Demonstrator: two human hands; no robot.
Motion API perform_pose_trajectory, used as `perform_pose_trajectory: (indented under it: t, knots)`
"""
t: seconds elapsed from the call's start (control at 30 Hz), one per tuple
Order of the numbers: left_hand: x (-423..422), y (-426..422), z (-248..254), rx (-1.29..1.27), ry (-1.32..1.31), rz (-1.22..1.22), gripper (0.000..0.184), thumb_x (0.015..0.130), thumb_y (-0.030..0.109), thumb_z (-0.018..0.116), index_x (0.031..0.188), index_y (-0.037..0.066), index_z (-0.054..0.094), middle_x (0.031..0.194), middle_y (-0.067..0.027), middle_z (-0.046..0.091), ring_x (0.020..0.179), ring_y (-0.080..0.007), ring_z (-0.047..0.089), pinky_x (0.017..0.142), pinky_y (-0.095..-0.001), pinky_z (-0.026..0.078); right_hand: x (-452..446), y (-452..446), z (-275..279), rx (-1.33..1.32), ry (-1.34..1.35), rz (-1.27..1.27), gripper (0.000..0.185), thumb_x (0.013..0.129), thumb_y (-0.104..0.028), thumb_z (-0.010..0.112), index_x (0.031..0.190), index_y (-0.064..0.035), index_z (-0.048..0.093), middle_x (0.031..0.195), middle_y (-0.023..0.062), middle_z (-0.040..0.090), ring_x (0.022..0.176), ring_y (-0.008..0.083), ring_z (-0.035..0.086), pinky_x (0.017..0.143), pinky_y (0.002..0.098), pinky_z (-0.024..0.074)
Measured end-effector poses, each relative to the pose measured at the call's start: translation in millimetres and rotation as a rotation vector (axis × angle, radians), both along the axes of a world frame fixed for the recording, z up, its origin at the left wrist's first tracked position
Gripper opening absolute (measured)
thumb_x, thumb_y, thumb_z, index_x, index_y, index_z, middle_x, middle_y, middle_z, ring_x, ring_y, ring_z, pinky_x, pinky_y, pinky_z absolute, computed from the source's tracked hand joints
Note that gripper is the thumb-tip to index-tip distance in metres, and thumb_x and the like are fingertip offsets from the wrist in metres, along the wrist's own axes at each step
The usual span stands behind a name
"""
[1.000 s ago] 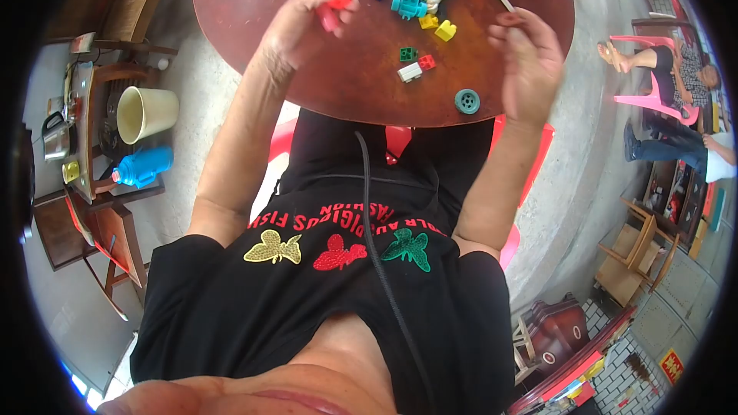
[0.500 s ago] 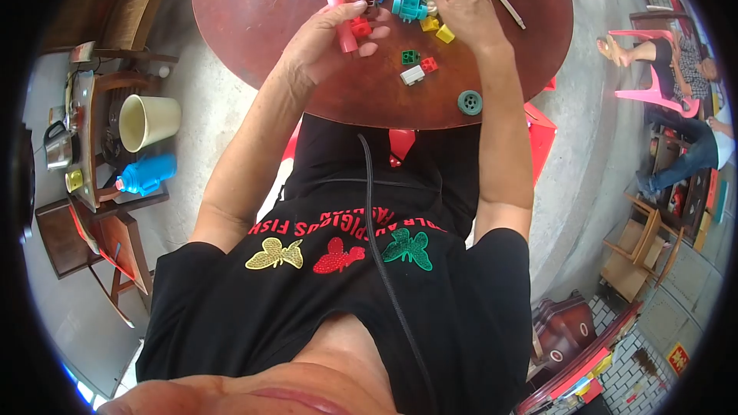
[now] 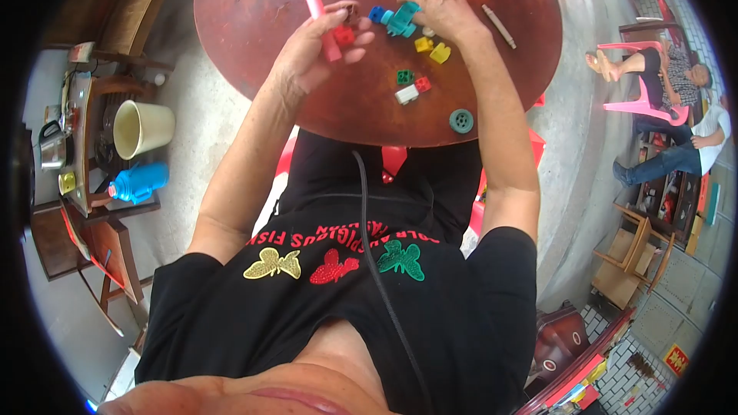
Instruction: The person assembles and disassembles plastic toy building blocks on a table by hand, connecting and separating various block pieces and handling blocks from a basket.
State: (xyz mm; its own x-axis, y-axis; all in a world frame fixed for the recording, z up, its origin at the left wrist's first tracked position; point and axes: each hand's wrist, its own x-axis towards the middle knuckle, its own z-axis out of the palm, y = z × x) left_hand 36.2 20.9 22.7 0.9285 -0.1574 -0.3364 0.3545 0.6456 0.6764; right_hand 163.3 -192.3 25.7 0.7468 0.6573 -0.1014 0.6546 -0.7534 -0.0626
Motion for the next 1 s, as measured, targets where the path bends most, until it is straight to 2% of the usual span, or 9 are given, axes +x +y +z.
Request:
perform_pose_trajectory:
  t: [0.1,0.2,0.27,0.37,0.5,0.63,0.83,0.97,1.0]
  knots:
    - [1,2,2,-0.007,-0.001,0.007,0.033,0.093,0.023,0.055,0.123,0.009,0.051,0.111,-0.012,0.061,0.098,-0.0251,0.063,0.075,-0.0363,0.053,-2,-10,0,0.414,-0.01,-0.041,0.029,0.078,-0.023,0.065,0.106,-0.0194,0.061,0.102,0.0094,0.058,0.097,0.0293,0.059,0.082,0.0397,0.0475]
    - [0,0,3,0.01,0.0,-0.004,0.032,0.094,0.024,0.055,0.123,0.01,0.051,0.109,-0.0112,0.061,0.098,-0.025,0.063,0.076,-0.0361,0.053,-29,-1,26,0.812,0.0,-0.153,0.031,0.08,-0.009,0.062,0.11,-0.0028,0.057,0.103,0.0094,0.061,0.094,0.018,0.062,0.082,0.0312,0.0493]
    - [0,-4,-1,0.0,0.025,-0.004,0.031,0.094,0.024,0.055,0.122,0.011,0.051,0.106,-0.0108,0.062,0.096,-0.0249,0.063,0.074,-0.0359,0.053,-58,9,34,1.231,0.463,-0.191,0.029,0.087,-0.011,0.06,0.112,0.0009,0.054,0.097,0.0064,0.063,0.088,0.0137,0.062,0.078,0.027,0.0495]
    - [1,-9,-5,-0.088,-0.079,-0.132,0.029,0.094,0.026,0.055,0.114,0.006,0.055,0.093,-0.0092,0.064,0.076,-0.0204,0.066,0.06,-0.03,0.054,-103,13,32,1.488,0.88,-0.23,0.024,0.088,-0.02,0.06,0.106,-0.0047,0.058,0.091,0.003,0.062,0.082,0.0104,0.059,0.071,0.0271,0.0483]
    - [-9,-19,-3,0.077,-0.139,-0.181,0.029,0.094,0.025,0.055,0.112,0.003,0.056,0.085,-0.0085,0.062,0.071,-0.0194,0.064,0.055,-0.0273,0.051,-155,-22,32,1.402,0.992,-0.191,0.025,0.091,-0.02,0.058,0.109,-0.0044,0.057,0.095,0.0026,0.061,0.085,0.0118,0.059,0.072,0.0266,0.0493]
    - [-6,-15,-19,-0.001,-0.11,-0.275,0.029,0.094,0.023,0.055,0.115,0.003,0.056,0.094,-0.013,0.064,0.083,-0.023,0.065,0.058,-0.0287,0.054,-211,-110,28,1.269,0.662,-0.379,0.034,0.087,-0.019,0.059,0.117,-0.0043,0.055,0.095,0.0049,0.062,0.087,0.0123,0.06,0.076,0.0266,0.0491]
    - [-4,-20,-22,0.064,-0.076,-0.197,0.033,0.093,0.018,0.053,0.122,0.003,0.052,0.109,-0.0162,0.06,0.101,-0.0319,0.063,0.068,-0.033,0.059,-284,-282,17,1.237,0.176,-1.208,0.037,0.087,-0.022,0.058,0.121,-0.007,0.055,0.103,0.0041,0.062,0.088,0.0136,0.063,0.073,0.0268,0.0476]
    - [-3,-16,-26,-0.043,-0.083,-0.195,0.035,0.091,0.015,0.053,0.125,0.006,0.051,0.112,-0.0154,0.059,0.108,-0.0363,0.059,0.073,-0.037,0.059,-325,-338,-11,1.459,0.116,-1.288,0.035,0.088,-0.023,0.056,0.117,-0.0035,0.056,0.096,0.0061,0.064,0.085,0.0146,0.063,0.067,0.0279,0.0498]
    - [-4,-15,-26,-0.005,-0.063,-0.176,0.034,0.092,0.019,0.055,0.124,0.007,0.051,0.108,-0.0127,0.06,0.108,-0.0326,0.059,0.07,-0.0343,0.059,-333,-343,-22,1.425,0.199,-1.364,0.035,0.088,-0.026,0.056,0.115,-0.0032,0.057,0.093,0.0058,0.064,0.081,0.0143,0.063,0.063,0.0272,0.0493]
